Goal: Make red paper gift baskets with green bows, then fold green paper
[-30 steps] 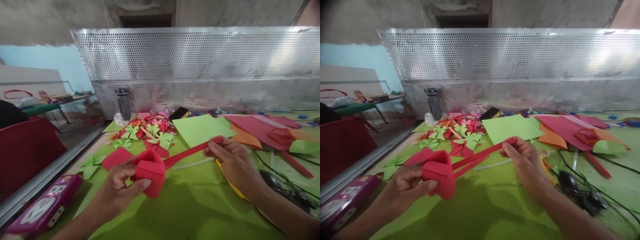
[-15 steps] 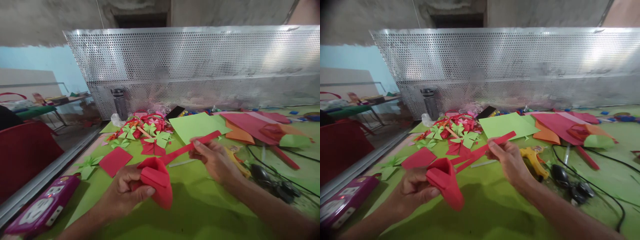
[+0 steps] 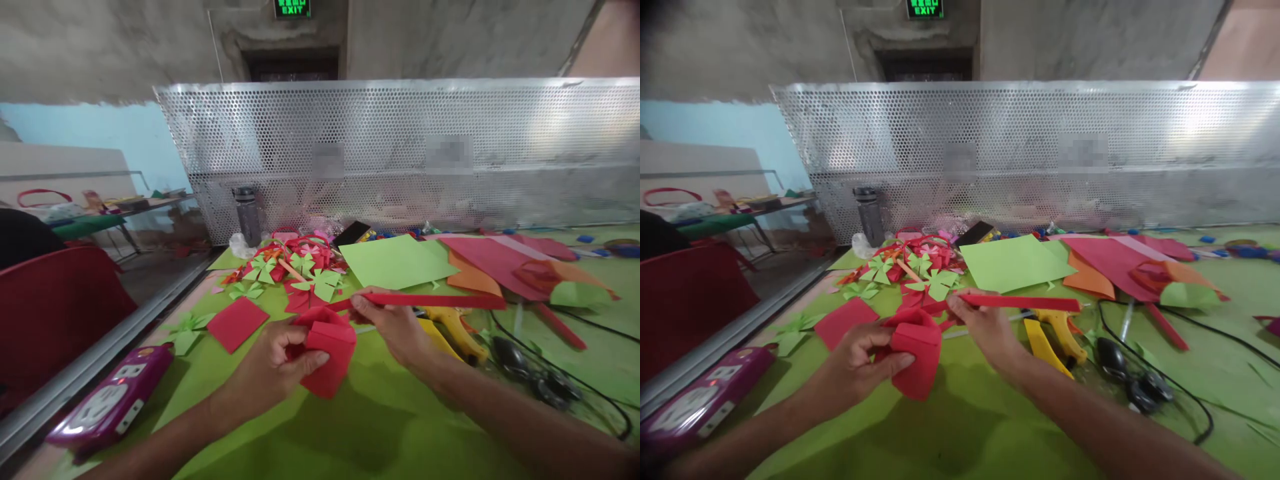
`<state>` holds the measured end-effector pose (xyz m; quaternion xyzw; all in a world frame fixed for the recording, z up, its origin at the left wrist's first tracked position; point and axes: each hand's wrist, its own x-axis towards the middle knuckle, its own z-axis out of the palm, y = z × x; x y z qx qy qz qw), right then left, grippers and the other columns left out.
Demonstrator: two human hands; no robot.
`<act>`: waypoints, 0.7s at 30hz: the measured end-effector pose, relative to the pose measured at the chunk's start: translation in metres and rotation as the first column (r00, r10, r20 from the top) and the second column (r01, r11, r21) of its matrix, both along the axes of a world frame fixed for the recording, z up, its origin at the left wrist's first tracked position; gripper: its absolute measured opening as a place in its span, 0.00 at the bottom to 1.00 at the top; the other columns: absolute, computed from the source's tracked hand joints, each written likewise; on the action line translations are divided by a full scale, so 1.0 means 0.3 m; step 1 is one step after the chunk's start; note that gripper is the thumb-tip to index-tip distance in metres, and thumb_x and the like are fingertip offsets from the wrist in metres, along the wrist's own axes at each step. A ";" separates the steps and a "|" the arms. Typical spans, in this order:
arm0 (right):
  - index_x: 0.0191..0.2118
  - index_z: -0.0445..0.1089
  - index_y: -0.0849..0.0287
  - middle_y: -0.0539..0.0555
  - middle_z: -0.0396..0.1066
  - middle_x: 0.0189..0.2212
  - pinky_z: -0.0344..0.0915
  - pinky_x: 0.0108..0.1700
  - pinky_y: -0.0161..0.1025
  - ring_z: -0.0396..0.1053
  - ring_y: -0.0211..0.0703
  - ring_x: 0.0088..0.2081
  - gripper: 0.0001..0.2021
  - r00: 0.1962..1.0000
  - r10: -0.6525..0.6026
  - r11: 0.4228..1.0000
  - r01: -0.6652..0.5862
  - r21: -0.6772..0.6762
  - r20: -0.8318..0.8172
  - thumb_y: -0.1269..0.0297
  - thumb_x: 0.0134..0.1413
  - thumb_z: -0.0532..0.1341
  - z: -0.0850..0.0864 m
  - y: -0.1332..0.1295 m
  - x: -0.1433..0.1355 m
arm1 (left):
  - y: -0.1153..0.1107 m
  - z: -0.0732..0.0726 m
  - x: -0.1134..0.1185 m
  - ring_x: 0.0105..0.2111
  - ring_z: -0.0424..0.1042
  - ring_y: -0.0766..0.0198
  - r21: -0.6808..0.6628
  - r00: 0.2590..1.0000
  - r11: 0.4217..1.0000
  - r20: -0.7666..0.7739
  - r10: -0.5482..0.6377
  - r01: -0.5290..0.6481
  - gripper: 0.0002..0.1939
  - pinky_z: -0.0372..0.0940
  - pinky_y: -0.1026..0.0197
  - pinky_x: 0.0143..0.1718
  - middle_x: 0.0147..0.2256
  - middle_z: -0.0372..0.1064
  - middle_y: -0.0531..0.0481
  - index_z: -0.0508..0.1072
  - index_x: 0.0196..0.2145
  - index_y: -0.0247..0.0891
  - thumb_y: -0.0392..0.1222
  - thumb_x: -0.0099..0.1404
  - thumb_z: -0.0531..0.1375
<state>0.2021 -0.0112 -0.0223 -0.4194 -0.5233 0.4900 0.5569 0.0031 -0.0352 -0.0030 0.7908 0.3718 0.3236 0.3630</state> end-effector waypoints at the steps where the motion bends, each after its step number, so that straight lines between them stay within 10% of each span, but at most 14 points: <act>1: 0.25 0.70 0.57 0.50 0.70 0.22 0.67 0.35 0.40 0.68 0.41 0.28 0.14 1.000 -0.029 0.999 0.029 0.024 0.001 0.51 0.43 0.67 0.008 0.006 0.014 | 0.004 0.005 -0.004 0.24 0.63 0.66 0.031 0.998 0.999 -0.053 0.035 -0.033 0.11 0.56 0.66 0.26 0.23 0.67 0.52 0.74 0.24 0.35 0.43 0.60 0.59; 21: 0.27 0.70 0.57 0.53 0.73 0.24 0.63 0.29 0.38 0.68 0.42 0.28 0.10 0.969 -0.116 0.987 0.088 0.135 0.218 0.56 0.45 0.66 0.050 -0.068 0.051 | 0.047 0.005 -0.022 0.22 0.61 0.67 0.168 0.937 0.982 -0.324 0.133 -0.082 0.14 0.53 0.66 0.24 0.24 0.64 0.53 0.66 0.21 0.37 0.43 0.63 0.56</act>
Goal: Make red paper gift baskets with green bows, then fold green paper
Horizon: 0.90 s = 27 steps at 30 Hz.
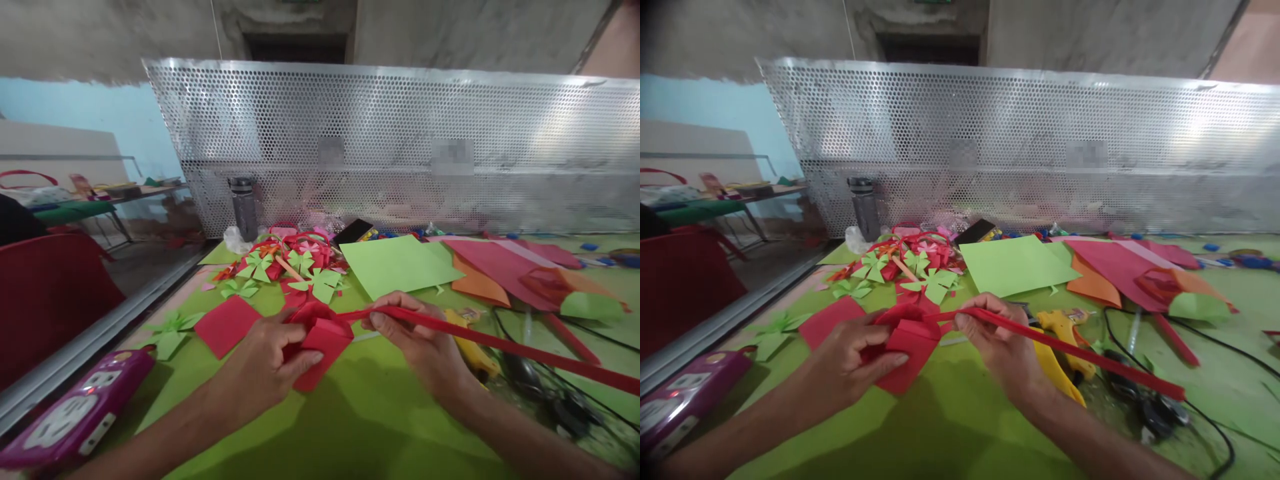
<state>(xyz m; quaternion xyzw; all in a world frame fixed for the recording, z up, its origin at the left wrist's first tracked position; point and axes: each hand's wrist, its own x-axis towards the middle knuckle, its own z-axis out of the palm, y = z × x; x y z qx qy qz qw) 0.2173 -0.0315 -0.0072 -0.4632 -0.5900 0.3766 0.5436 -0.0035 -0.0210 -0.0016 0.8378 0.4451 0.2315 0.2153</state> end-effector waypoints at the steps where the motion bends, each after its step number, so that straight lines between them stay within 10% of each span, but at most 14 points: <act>1: 0.27 0.70 0.57 0.52 0.73 0.23 0.63 0.29 0.37 0.68 0.42 0.27 0.10 1.000 -0.008 1.000 0.008 0.008 -0.009 0.57 0.45 0.66 0.003 -0.004 -0.002 | 0.000 -0.001 0.000 0.22 0.61 0.67 0.000 1.000 1.000 0.004 -0.008 0.008 0.14 0.53 0.66 0.24 0.24 0.64 0.53 0.66 0.21 0.37 0.43 0.63 0.56; 27: 0.30 0.70 0.59 0.51 0.70 0.25 0.63 0.31 0.36 0.66 0.39 0.29 0.08 0.993 -0.001 0.989 -0.016 0.145 0.117 0.61 0.53 0.58 0.019 -0.030 -0.023 | -0.011 0.006 0.016 0.29 0.66 0.64 0.098 0.995 0.994 -0.097 -0.035 0.045 0.16 0.57 0.62 0.30 0.27 0.66 0.52 0.63 0.21 0.37 0.45 0.64 0.56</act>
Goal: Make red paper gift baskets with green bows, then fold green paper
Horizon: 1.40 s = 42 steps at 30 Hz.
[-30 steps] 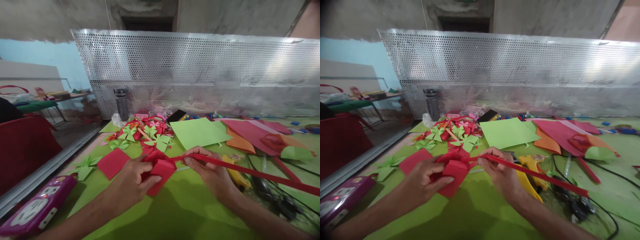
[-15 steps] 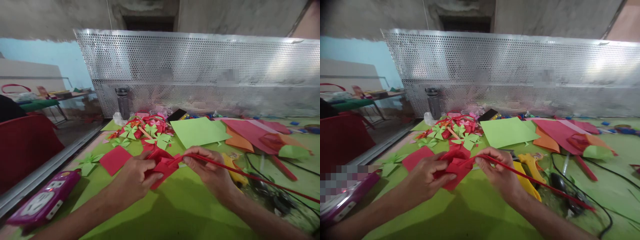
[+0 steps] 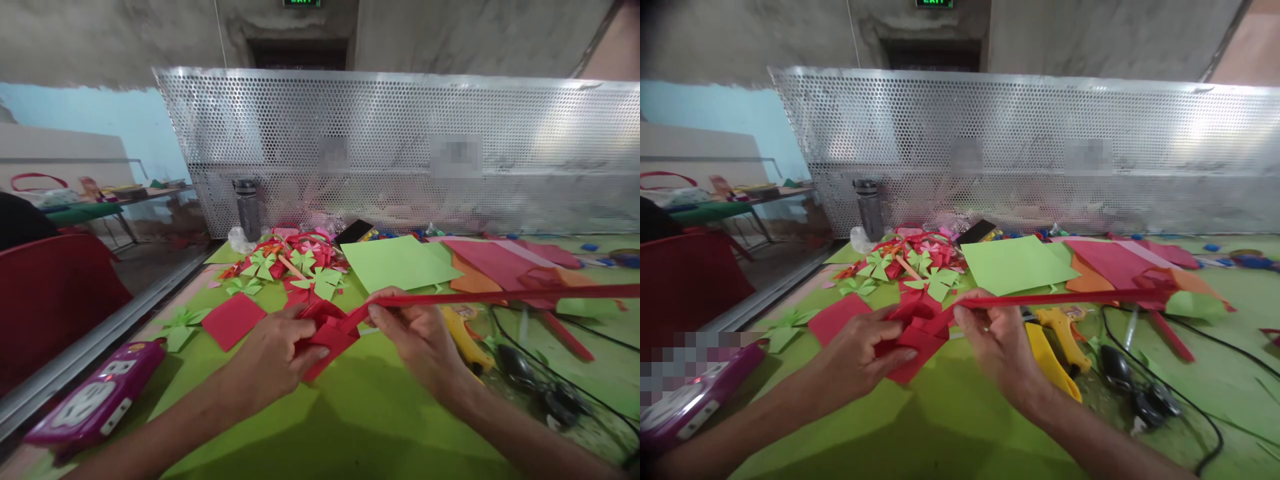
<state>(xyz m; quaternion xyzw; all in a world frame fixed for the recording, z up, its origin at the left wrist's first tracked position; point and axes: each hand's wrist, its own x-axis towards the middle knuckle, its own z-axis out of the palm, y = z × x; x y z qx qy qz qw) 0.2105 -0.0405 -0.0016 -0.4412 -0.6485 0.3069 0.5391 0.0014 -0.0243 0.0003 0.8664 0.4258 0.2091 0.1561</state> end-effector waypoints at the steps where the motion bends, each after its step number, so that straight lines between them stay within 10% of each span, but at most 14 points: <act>1: 0.29 0.70 0.59 0.51 0.70 0.25 0.63 0.31 0.36 0.67 0.39 0.28 0.09 1.000 -0.015 1.000 0.015 -0.013 -0.001 0.60 0.54 0.57 -0.002 0.004 0.004 | 0.001 0.000 -0.001 0.28 0.65 0.64 0.001 1.000 1.000 -0.001 0.006 -0.006 0.15 0.56 0.62 0.29 0.28 0.66 0.51 0.64 0.21 0.37 0.44 0.64 0.56; 6: 0.30 0.70 0.59 0.51 0.72 0.24 0.66 0.34 0.37 0.70 0.41 0.29 0.09 0.996 -0.089 0.996 0.089 0.002 0.017 0.61 0.54 0.56 0.006 0.059 0.056 | 0.005 0.005 -0.011 0.28 0.66 0.65 -0.011 0.999 0.999 -0.022 0.042 -0.042 0.14 0.58 0.62 0.30 0.29 0.67 0.51 0.67 0.23 0.37 0.44 0.64 0.55; 8: 0.32 0.69 0.60 0.52 0.72 0.24 0.65 0.32 0.35 0.70 0.41 0.29 0.10 0.947 -0.149 0.989 0.145 0.035 0.286 0.62 0.56 0.53 0.007 0.091 0.084 | 0.005 0.008 -0.015 0.29 0.66 0.64 -0.005 0.999 0.999 -0.027 0.042 -0.043 0.14 0.58 0.62 0.31 0.28 0.67 0.51 0.67 0.22 0.37 0.44 0.64 0.55; 13: 0.25 0.69 0.61 0.54 0.70 0.22 0.53 0.25 0.35 0.67 0.41 0.25 0.15 0.279 -0.206 0.958 0.251 0.135 0.938 0.69 0.58 0.50 -0.005 0.127 0.109 | -0.005 0.017 -0.026 0.31 0.68 0.62 -0.006 1.000 1.000 -0.023 -0.009 0.009 0.12 0.60 0.61 0.33 0.28 0.69 0.51 0.69 0.23 0.37 0.42 0.64 0.56; 20: 0.30 0.72 0.64 0.61 0.72 0.28 0.52 0.34 0.42 0.70 0.52 0.34 0.13 0.047 -0.245 0.935 0.275 0.223 0.968 0.79 0.52 0.51 0.016 0.097 0.075 | -0.042 0.038 -0.032 0.48 0.66 0.57 0.143 0.966 0.956 -0.016 -0.257 0.256 0.07 0.60 0.55 0.51 0.41 0.72 0.47 0.74 0.29 0.39 0.41 0.63 0.59; 26: 0.35 0.74 0.64 0.61 0.74 0.33 0.57 0.43 0.51 0.69 0.55 0.38 0.13 -0.142 -0.198 0.968 0.126 0.216 0.970 0.80 0.49 0.55 0.031 0.046 0.009 | -0.054 0.047 -0.021 0.55 0.61 0.54 0.394 0.964 0.881 -0.149 -0.220 0.262 0.08 0.42 0.43 0.62 0.47 0.72 0.49 0.76 0.33 0.42 0.42 0.65 0.56; 33: 0.34 0.77 0.61 0.62 0.74 0.33 0.56 0.49 0.59 0.69 0.58 0.39 0.13 -0.213 -0.241 0.970 -0.026 0.241 0.947 0.79 0.45 0.58 0.029 0.002 0.000 | -0.050 0.049 -0.013 0.60 0.53 0.48 0.513 0.955 0.814 -0.245 -0.165 0.272 0.11 0.35 0.35 0.61 0.49 0.72 0.48 0.73 0.25 0.40 0.38 0.64 0.56; 42: 0.27 0.73 0.62 0.58 0.69 0.26 0.56 0.48 0.55 0.66 0.52 0.34 0.09 -0.016 -0.518 0.848 -0.139 0.511 0.855 0.78 0.42 0.57 0.016 0.012 0.062 | -0.016 0.015 -0.042 0.59 0.54 0.48 0.360 0.930 0.880 -0.307 -0.202 0.310 0.09 0.47 0.40 0.59 0.49 0.72 0.50 0.74 0.35 0.42 0.42 0.67 0.54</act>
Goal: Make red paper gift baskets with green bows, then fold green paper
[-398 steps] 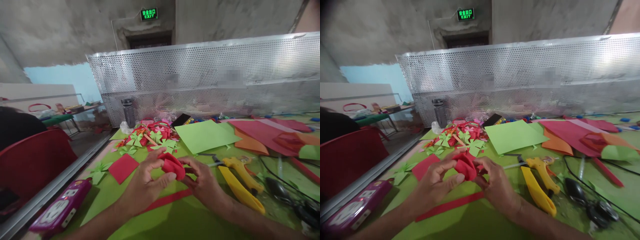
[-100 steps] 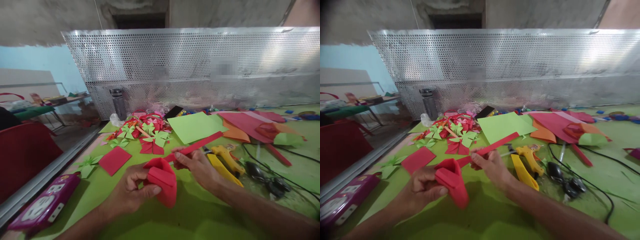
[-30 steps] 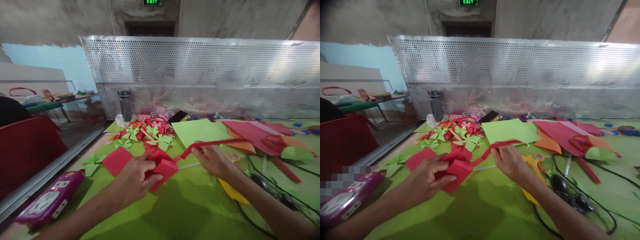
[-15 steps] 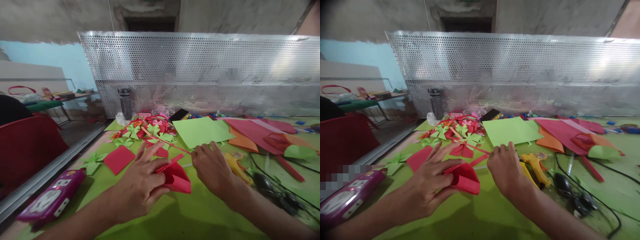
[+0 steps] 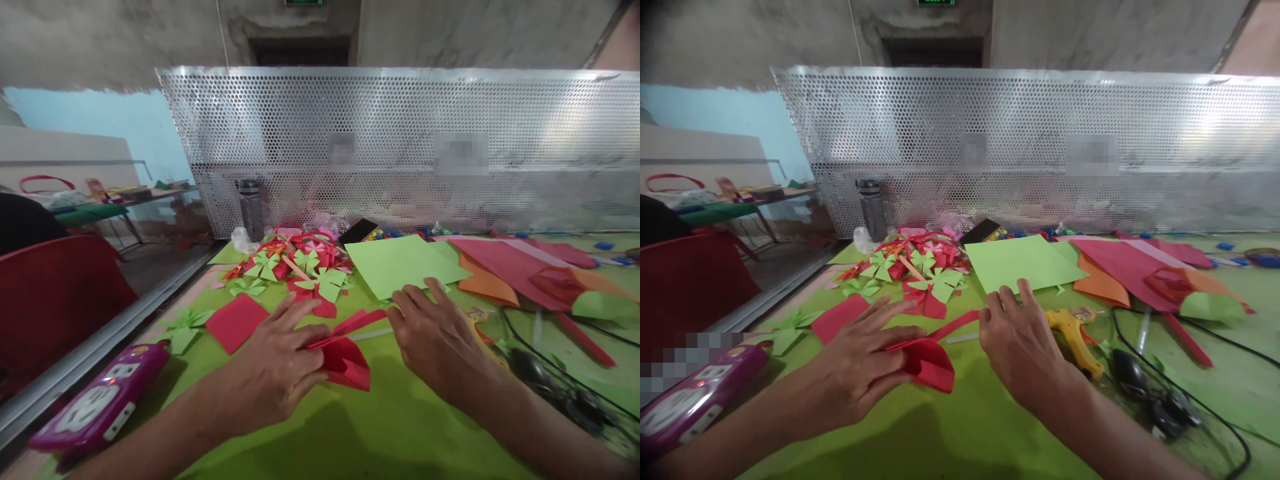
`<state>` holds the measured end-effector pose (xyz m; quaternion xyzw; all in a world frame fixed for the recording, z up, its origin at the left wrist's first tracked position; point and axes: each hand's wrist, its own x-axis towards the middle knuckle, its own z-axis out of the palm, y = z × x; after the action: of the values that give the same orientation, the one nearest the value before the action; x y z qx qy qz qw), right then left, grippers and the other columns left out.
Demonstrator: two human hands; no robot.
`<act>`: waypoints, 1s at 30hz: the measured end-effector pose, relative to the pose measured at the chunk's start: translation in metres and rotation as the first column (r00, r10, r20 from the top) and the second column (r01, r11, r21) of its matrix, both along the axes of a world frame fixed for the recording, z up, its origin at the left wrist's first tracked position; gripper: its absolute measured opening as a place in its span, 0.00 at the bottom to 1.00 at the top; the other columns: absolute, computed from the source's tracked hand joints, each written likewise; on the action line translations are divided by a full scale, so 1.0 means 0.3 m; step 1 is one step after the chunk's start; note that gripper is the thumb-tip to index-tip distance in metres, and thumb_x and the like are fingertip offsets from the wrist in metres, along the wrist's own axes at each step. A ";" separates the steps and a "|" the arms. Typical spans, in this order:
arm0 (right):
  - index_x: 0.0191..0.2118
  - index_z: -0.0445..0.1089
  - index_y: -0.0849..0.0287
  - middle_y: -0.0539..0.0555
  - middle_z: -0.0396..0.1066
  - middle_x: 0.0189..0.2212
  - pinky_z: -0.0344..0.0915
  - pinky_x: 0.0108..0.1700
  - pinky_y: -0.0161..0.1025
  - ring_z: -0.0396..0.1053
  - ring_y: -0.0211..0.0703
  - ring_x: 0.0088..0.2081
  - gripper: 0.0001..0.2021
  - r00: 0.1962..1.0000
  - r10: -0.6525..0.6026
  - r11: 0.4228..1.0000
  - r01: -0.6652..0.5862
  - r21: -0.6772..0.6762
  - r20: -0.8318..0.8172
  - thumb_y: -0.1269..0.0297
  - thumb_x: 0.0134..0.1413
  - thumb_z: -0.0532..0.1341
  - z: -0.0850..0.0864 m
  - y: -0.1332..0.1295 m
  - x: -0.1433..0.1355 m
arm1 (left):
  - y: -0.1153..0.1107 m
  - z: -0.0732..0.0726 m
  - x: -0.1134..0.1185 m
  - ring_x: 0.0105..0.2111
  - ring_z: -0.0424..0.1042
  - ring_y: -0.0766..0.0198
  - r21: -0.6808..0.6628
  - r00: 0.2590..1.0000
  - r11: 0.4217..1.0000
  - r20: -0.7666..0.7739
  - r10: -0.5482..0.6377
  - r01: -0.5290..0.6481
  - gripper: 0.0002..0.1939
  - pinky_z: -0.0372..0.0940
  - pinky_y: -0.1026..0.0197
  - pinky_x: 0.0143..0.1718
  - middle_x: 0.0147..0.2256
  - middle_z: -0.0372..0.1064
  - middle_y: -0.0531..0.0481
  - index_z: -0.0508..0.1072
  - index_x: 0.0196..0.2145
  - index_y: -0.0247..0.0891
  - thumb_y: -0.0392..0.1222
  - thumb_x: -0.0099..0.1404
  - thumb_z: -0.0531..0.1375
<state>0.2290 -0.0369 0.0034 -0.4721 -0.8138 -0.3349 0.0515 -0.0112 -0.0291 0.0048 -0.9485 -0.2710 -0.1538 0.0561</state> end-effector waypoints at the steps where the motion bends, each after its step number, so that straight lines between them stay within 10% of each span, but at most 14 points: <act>1: 0.27 0.73 0.62 0.58 0.69 0.27 0.55 0.49 0.56 0.66 0.53 0.35 0.08 1.000 -0.004 1.000 0.004 0.019 -0.009 0.78 0.43 0.57 0.001 0.001 0.003 | 0.000 -0.003 0.000 0.59 0.54 0.49 0.004 1.000 1.000 0.008 -0.020 0.020 0.08 0.48 0.41 0.59 0.50 0.71 0.51 0.74 0.36 0.43 0.42 0.67 0.54; 14: 0.25 0.71 0.61 0.57 0.69 0.24 0.53 0.49 0.57 0.65 0.50 0.31 0.11 0.994 -0.090 0.983 0.097 0.153 -0.055 0.78 0.49 0.53 0.014 -0.001 0.005 | -0.047 0.006 0.019 0.56 0.59 0.46 0.129 0.996 0.987 -0.012 -0.092 0.093 0.07 0.48 0.41 0.57 0.49 0.71 0.50 0.74 0.33 0.43 0.36 0.63 0.56; 24: 0.30 0.70 0.62 0.60 0.73 0.33 0.51 0.53 0.62 0.69 0.53 0.38 0.10 0.956 0.055 0.968 0.020 0.251 -0.289 0.75 0.57 0.53 0.022 -0.013 0.009 | 0.011 -0.024 0.013 0.26 0.66 0.63 -0.074 0.937 0.996 0.340 0.079 -0.057 0.15 0.61 0.62 0.27 0.26 0.69 0.47 0.69 0.22 0.36 0.41 0.66 0.55; 27: 0.47 0.66 0.61 0.62 0.72 0.43 0.56 0.52 0.59 0.69 0.55 0.44 0.14 0.705 0.152 0.983 -0.035 0.179 -0.693 0.60 0.58 0.58 0.024 0.019 0.037 | 0.017 -0.006 0.008 0.21 0.61 0.67 -0.329 0.847 0.942 0.478 0.232 -0.073 0.15 0.55 0.65 0.21 0.19 0.63 0.52 0.68 0.20 0.36 0.41 0.62 0.57; 30: 0.49 0.63 0.55 0.59 0.72 0.44 0.64 0.47 0.53 0.70 0.52 0.45 0.17 0.036 0.036 0.969 -0.244 0.026 -0.999 0.51 0.59 0.55 0.020 0.078 0.083 | 0.022 0.005 0.005 0.20 0.60 0.69 -0.551 0.721 0.833 0.556 0.413 -0.052 0.12 0.55 0.66 0.21 0.19 0.63 0.55 0.70 0.21 0.36 0.43 0.59 0.59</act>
<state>0.2538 -0.0136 0.0093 -0.4922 -0.6187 0.1514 0.5933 -0.0097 -0.0226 0.0065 -0.7704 -0.4246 -0.3918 -0.2697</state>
